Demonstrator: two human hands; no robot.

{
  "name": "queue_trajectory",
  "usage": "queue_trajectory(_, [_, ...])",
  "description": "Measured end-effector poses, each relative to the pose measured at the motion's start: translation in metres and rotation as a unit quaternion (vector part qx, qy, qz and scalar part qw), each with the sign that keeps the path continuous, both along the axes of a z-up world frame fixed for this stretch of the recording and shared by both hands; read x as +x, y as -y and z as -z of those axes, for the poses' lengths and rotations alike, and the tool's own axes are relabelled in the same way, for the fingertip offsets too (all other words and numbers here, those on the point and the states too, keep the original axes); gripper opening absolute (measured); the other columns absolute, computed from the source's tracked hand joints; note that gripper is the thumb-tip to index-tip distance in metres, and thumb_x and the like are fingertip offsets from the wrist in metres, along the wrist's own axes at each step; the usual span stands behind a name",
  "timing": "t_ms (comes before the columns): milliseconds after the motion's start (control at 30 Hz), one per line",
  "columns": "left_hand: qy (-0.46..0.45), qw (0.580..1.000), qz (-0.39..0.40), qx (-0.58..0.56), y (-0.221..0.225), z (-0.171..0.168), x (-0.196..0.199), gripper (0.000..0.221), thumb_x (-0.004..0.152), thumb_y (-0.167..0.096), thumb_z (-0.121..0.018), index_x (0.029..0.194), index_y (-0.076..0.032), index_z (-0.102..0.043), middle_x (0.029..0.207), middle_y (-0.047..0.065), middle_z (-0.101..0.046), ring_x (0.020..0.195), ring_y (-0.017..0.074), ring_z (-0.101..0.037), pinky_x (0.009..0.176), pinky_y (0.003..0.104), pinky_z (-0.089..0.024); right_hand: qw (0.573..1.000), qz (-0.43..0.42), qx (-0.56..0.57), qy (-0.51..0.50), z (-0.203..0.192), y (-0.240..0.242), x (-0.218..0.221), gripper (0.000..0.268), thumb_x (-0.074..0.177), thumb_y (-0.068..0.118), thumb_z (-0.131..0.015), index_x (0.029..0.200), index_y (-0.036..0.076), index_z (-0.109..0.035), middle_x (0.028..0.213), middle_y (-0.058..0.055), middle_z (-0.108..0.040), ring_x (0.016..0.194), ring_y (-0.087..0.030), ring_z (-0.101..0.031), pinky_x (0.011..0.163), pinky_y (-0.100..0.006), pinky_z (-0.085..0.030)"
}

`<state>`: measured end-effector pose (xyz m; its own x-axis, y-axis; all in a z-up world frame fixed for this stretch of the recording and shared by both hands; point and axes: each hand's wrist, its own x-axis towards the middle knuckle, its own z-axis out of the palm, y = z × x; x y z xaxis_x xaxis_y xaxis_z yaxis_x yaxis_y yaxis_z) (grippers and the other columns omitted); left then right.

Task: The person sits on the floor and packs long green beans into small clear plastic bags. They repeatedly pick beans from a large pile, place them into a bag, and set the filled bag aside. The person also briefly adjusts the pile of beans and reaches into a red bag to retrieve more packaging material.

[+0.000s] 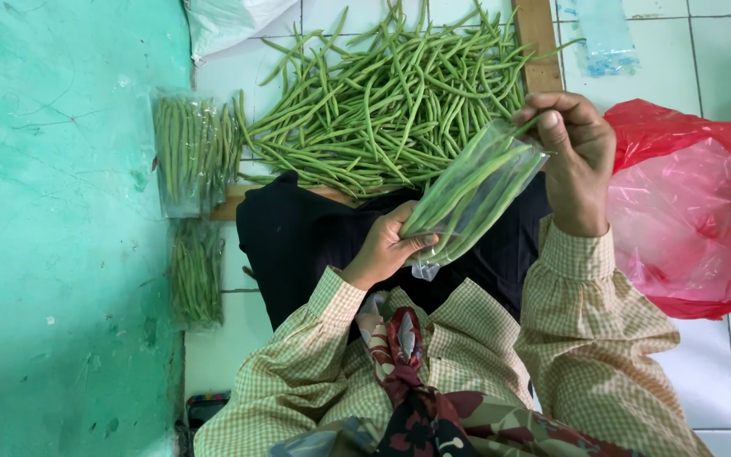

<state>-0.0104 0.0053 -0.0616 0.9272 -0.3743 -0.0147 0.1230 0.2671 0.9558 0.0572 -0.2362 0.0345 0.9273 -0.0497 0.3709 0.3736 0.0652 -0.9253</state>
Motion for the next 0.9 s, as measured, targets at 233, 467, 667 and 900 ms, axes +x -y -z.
queue_trajectory(233, [0.071, 0.997, -0.026, 0.008, -0.005, 0.003, -0.003, 0.022, 0.108, -0.028, -0.062, 0.118, -0.011, -0.071, 0.077, 0.006, -0.07, 0.078, 0.0074, -0.059, 0.069, 0.032, -0.061, 0.997, -0.002, -0.072, 0.038, 0.007, 0.014, 0.009, 0.013, 0.101, -0.009, -0.073, 0.111, -0.016, -0.068, 0.099, -0.022, -0.062, 0.093, -0.027, -0.07, 0.087, -0.037, -0.063])
queue_trajectory(467, [0.079, 0.996, -0.025, 0.016, -0.002, 0.022, -0.008, 0.026, 0.111, -0.026, -0.056, 0.123, -0.01, -0.072, 0.09, 0.007, -0.074, 0.091, 0.0089, -0.059, 0.087, 0.036, -0.056, 0.994, -0.022, -0.106, 0.028, 0.002, 0.006, 0.01, 0.014, 0.095, -0.008, -0.079, 0.106, -0.012, -0.072, 0.094, -0.019, -0.067, 0.088, -0.022, -0.065, 0.084, -0.032, -0.055])
queue_trajectory(667, [0.081, 0.996, -0.031, 0.005, 0.0, -0.013, -0.008, 0.027, 0.111, -0.026, -0.054, 0.126, -0.01, -0.07, 0.096, 0.006, -0.075, 0.094, 0.0093, -0.06, 0.091, 0.037, -0.055, 0.993, -0.029, -0.116, 0.02, 0.009, 0.001, 0.015, 0.018, 0.092, -0.006, -0.081, 0.108, -0.01, -0.072, 0.097, -0.019, -0.07, 0.091, -0.021, -0.067, 0.089, -0.032, -0.056])
queue_trajectory(900, [0.074, 0.995, -0.073, -0.007, -0.006, -0.013, 0.006, 0.046, 0.107, -0.04, -0.055, 0.137, -0.006, -0.062, 0.133, 0.007, -0.067, 0.127, 0.0212, -0.063, 0.109, 0.031, -0.052, 0.998, -0.034, 0.001, -0.058, 0.003, -0.026, -0.004, 0.025, 0.118, 0.02, -0.036, 0.137, 0.009, -0.046, 0.122, -0.01, -0.059, 0.099, -0.02, -0.064, 0.079, -0.028, -0.058])
